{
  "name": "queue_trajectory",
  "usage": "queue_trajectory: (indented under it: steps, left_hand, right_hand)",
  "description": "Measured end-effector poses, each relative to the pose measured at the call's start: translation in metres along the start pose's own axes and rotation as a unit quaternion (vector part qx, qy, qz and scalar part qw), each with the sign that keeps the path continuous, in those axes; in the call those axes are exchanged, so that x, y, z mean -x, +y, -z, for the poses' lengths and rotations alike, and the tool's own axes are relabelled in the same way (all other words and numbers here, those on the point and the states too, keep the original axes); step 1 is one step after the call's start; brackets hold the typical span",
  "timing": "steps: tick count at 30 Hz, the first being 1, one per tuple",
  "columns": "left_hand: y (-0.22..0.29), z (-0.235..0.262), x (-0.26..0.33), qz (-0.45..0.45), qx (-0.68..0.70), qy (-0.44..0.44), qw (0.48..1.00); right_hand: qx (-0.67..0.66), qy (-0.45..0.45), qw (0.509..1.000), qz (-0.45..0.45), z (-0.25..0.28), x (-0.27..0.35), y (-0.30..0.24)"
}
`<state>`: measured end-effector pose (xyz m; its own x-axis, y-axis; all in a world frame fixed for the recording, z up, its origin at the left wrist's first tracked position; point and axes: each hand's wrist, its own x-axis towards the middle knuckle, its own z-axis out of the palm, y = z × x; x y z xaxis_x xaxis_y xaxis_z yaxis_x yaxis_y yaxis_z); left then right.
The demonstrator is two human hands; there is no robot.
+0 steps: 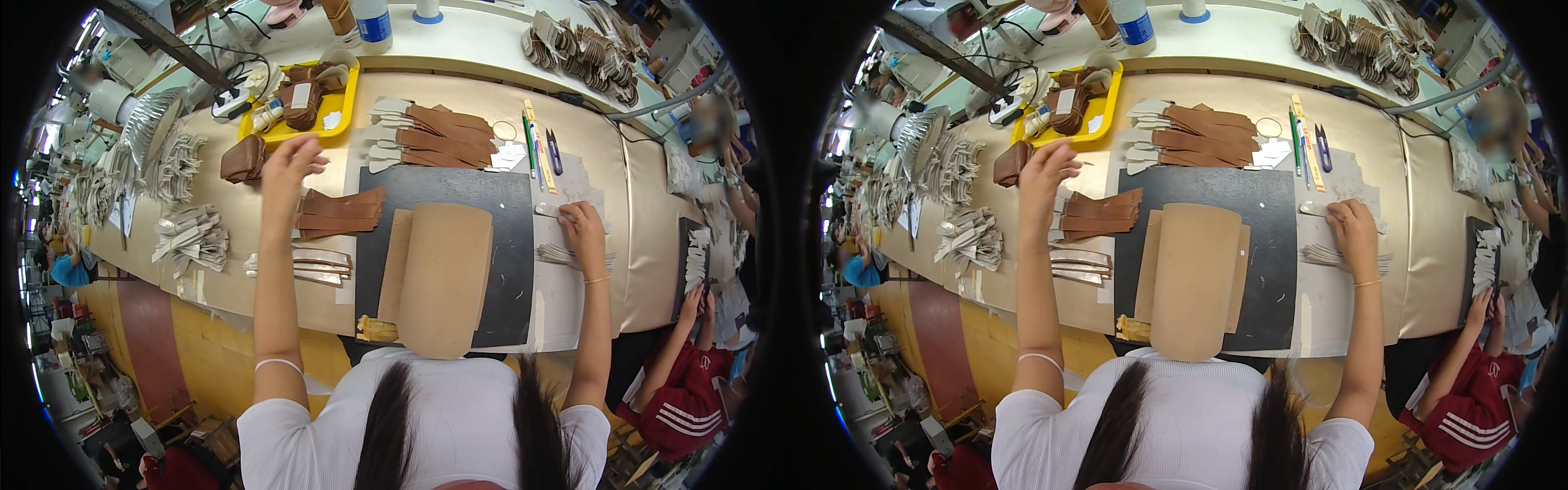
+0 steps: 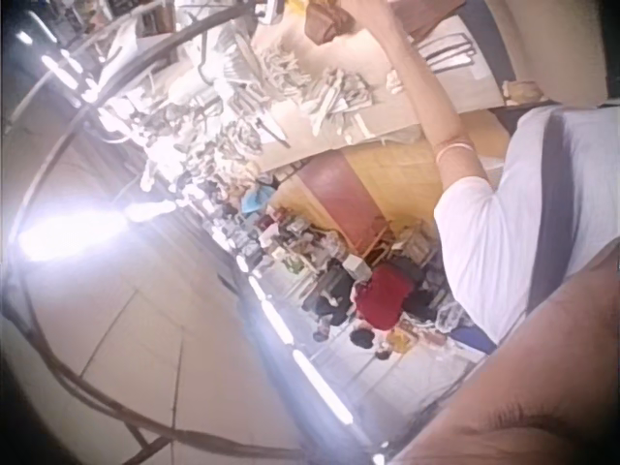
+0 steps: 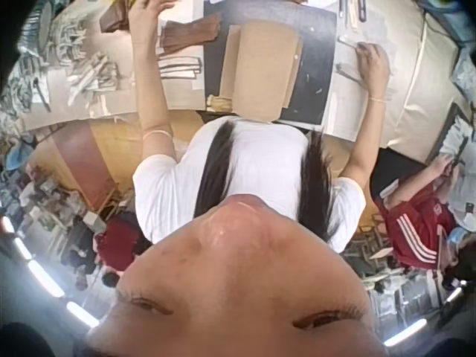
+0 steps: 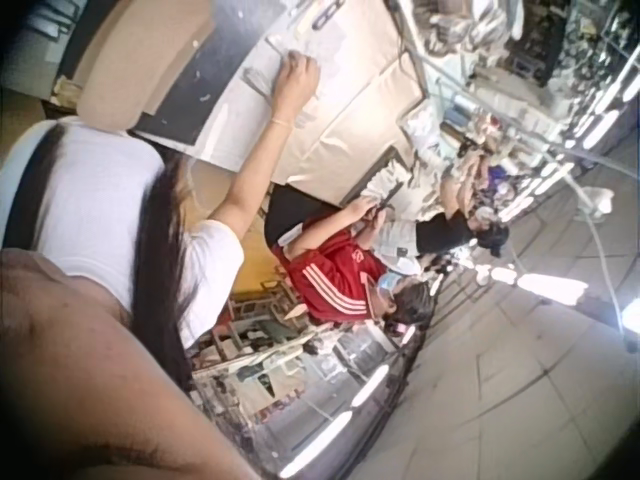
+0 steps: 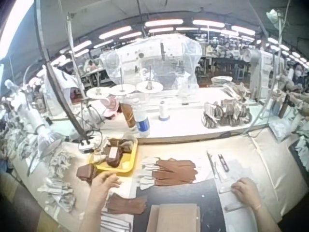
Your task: The person repeatedly picks up a brown leather piece and a white strip, wraps the strip around the leather, and places the assembled unit on the table. The process is repeated continuously with items from nearby piles.
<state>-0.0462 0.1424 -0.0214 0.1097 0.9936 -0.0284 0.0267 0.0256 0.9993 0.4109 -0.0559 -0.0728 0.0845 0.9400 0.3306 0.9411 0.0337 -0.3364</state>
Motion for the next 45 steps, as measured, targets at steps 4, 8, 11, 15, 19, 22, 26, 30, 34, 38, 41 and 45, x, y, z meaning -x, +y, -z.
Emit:
queue_trajectory:
  steps: [4, 8, 11, 15, 19, 22, 26, 30, 34, 38, 41, 45]
  left_hand:
    - [-0.040, -0.034, -0.041, -0.068, -0.221, -0.034, 0.972]
    - [-0.053, -0.055, -0.060, -0.079, -0.356, -0.031, 0.931]
    - [-0.048, -0.065, -0.058, -0.049, -0.324, -0.038, 0.944]
    - [-0.039, -0.070, -0.055, -0.020, -0.311, -0.037, 0.950]
    - [-0.027, -0.068, -0.051, 0.003, -0.280, -0.042, 0.959]
    - [-0.017, -0.067, -0.050, 0.008, -0.205, -0.063, 0.977]
    - [0.008, -0.073, -0.042, 0.013, -0.083, -0.115, 0.990]
    - [0.046, -0.093, -0.017, 0.007, 0.006, -0.149, 0.989]
    - [0.081, -0.114, 0.013, 0.027, 0.065, -0.177, 0.982]
    - [0.075, -0.104, 0.008, -0.009, 0.002, -0.169, 0.986]
    - [0.038, -0.085, -0.025, 0.005, -0.095, -0.137, 0.986]
    - [-0.010, -0.074, -0.050, 0.106, -0.066, -0.102, 0.987]
  right_hand:
    - [0.013, -0.013, 1.000, -0.004, 0.004, -0.005, -0.003]
    - [0.028, -0.032, 0.999, -0.005, 0.002, -0.007, 0.008]
    - [0.044, -0.036, 0.998, 0.002, 0.000, -0.004, 0.007]
    - [0.080, -0.017, 0.995, 0.054, -0.005, 0.000, 0.007]
    - [0.087, -0.017, 0.994, 0.070, -0.005, -0.002, 0.003]
    - [0.061, -0.011, 0.996, 0.065, -0.005, -0.004, 0.000]
    - [0.037, -0.060, 0.996, 0.057, 0.001, -0.008, -0.001]
    - [-0.096, -0.111, 0.986, -0.075, 0.010, -0.004, 0.011]
    - [-0.352, -0.018, 0.917, -0.185, 0.010, 0.009, 0.038]
    - [-0.415, 0.121, 0.889, -0.147, 0.016, 0.014, 0.058]
    - [-0.420, 0.189, 0.869, -0.178, 0.037, 0.018, 0.067]
    - [-0.386, 0.273, 0.856, -0.209, 0.058, 0.025, 0.089]
